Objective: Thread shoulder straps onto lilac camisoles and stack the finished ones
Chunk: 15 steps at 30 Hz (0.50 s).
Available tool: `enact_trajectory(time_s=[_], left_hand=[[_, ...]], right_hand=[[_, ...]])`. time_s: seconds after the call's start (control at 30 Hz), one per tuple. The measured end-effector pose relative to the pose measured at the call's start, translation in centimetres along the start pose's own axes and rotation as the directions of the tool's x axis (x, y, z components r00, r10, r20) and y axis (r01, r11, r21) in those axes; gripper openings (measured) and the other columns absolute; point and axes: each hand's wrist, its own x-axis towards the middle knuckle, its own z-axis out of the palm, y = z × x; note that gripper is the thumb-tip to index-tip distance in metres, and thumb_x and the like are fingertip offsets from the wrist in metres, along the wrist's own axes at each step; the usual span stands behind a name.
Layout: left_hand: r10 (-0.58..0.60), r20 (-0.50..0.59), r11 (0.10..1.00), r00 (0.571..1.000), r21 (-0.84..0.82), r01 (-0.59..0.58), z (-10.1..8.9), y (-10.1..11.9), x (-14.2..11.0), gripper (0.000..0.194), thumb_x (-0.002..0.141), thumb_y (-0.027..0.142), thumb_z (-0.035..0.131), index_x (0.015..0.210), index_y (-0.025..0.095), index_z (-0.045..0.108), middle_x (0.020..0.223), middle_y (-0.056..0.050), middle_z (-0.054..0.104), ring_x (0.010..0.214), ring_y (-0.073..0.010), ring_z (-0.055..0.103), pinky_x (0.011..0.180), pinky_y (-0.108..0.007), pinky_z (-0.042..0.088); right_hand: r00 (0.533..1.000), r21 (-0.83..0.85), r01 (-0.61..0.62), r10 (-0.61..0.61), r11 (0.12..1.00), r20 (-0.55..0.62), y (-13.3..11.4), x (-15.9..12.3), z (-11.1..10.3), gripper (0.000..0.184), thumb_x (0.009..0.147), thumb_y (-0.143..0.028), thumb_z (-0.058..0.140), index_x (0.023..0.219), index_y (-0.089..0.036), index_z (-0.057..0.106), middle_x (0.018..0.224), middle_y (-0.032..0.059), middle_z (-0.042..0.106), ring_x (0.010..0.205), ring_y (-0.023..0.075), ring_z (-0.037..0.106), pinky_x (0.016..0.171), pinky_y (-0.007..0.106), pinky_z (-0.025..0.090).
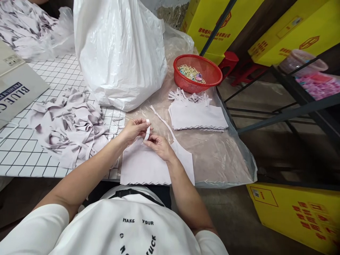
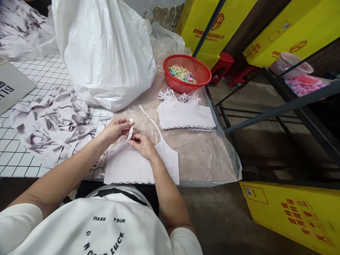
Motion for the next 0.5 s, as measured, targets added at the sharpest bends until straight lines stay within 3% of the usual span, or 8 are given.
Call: enact_trajectory(time_s=[0.1, 0.23, 0.4, 0.5], left_hand=[[-0.043, -0.041, 0.996, 0.998, -0.08, 0.04, -0.1, 1.2, 0.6, 0.017, 0.073, 0.015, 0.075, 0.074, 0.013, 0.059, 0.084, -0.008, 0.074, 0.069, -0.0133, 0.07, 0.049, -0.016, 0.048], [-0.061, -0.05, 0.993, 0.997, -0.103, 0.056, -0.6, 1.7, 1.5, 0.008, 0.076, 0.012, 0.07, 0.074, 0.011, 0.061, 0.098, -0.012, 0.074, 0.079, -0.0151, 0.072, 0.052, -0.016, 0.05], [-0.126, -0.07, 0.991, 0.99, 0.034, 0.129, -1.4, 0.4, 2.3, 0.008, 0.076, 0.015, 0.07, 0.081, 0.01, 0.067, 0.081, -0.007, 0.071, 0.066, -0.0104, 0.065, 0.053, -0.017, 0.048], [-0.056, -0.15, 0.96, 0.987, 0.264, 0.095, -1.9, -0.4, 1.7, 0.006, 0.077, 0.017, 0.067, 0.078, 0.013, 0.063, 0.067, -0.002, 0.064, 0.056, -0.0098, 0.058, 0.052, -0.02, 0.045]], right_hand=[[1.0, -0.004, -0.005, 0.005, 1.0, 0.012, 0.2, 0.0, -0.1, 0.036, 0.071, -0.049, 0.075, 0.068, -0.017, 0.058, 0.066, -0.0047, 0.05, 0.062, 0.0091, 0.041, 0.06, 0.025, 0.033], [0.994, 0.09, -0.091, 0.086, 0.992, 0.063, 0.8, 0.0, -0.3, 0.036, 0.069, -0.047, 0.077, 0.073, -0.018, 0.056, 0.065, -0.005, 0.055, 0.057, 0.008, 0.043, 0.054, 0.023, 0.032], [0.985, 0.128, -0.17, 0.166, 0.977, 0.041, 1.5, 0.4, -0.2, 0.037, 0.064, -0.046, 0.08, 0.075, -0.018, 0.058, 0.063, -0.0032, 0.059, 0.055, 0.0086, 0.047, 0.047, 0.02, 0.03], [0.986, 0.146, -0.166, 0.166, 0.975, 0.015, 1.7, 0.6, -0.3, 0.038, 0.062, -0.047, 0.081, 0.073, -0.018, 0.059, 0.06, -0.0048, 0.056, 0.054, 0.0079, 0.046, 0.048, 0.02, 0.032]])
